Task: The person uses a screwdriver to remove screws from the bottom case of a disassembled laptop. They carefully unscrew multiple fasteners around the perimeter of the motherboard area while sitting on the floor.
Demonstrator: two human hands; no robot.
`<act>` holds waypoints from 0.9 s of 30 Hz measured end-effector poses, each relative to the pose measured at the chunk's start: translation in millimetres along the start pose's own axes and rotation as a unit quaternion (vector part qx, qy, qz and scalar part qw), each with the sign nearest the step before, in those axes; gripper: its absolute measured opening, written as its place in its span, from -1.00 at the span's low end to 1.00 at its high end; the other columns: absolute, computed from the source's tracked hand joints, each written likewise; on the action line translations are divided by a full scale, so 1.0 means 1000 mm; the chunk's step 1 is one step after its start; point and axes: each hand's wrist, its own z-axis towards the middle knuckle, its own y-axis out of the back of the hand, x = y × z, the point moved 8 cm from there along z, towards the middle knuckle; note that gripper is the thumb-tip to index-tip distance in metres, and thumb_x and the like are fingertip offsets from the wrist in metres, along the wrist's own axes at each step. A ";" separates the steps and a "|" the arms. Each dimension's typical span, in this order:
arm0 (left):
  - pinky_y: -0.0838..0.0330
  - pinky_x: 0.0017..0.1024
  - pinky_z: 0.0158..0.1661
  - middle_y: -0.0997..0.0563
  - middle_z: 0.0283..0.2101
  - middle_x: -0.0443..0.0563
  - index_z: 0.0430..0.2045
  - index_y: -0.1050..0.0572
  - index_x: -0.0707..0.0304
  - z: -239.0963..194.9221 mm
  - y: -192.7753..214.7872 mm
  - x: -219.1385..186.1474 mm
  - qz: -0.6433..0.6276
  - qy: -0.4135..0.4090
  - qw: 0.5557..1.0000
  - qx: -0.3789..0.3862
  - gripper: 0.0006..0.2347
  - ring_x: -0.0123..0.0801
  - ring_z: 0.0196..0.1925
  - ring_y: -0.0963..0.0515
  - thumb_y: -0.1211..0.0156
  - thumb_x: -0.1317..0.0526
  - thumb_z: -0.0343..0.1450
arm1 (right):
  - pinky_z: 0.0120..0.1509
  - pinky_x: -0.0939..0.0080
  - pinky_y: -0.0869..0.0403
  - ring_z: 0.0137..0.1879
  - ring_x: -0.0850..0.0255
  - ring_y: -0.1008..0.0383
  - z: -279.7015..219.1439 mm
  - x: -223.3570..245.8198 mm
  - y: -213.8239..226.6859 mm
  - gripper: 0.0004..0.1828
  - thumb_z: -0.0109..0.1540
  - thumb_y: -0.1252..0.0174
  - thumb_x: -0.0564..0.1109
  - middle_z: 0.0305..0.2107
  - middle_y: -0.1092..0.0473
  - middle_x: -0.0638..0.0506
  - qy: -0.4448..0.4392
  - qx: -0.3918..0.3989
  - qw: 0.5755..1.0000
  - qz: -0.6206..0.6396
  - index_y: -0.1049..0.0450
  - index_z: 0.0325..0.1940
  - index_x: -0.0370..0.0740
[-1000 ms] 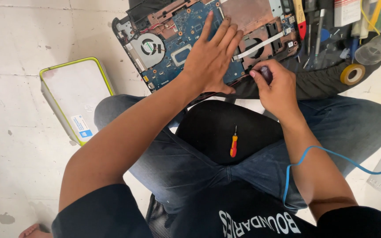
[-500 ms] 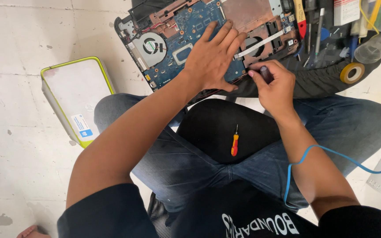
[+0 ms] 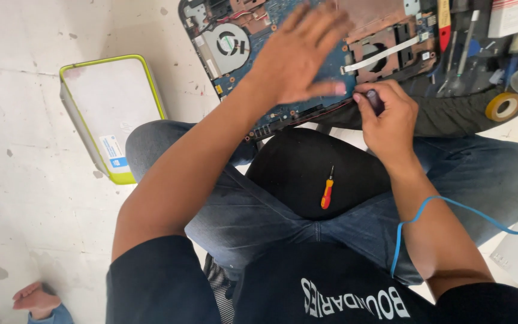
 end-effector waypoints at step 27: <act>-0.42 -0.11 -0.12 -0.50 0.11 -0.08 0.03 -0.49 -0.21 0.044 -0.011 0.052 0.155 0.029 0.987 0.028 -0.56 -0.10 0.13 -0.47 -0.29 -0.32 0.40 | -0.10 0.04 -0.43 -0.24 0.05 -0.55 0.009 -0.030 0.000 -0.77 0.37 -0.37 -0.08 -0.36 -0.54 -0.06 -0.092 0.087 0.989 -0.076 -0.57 -0.08 -0.32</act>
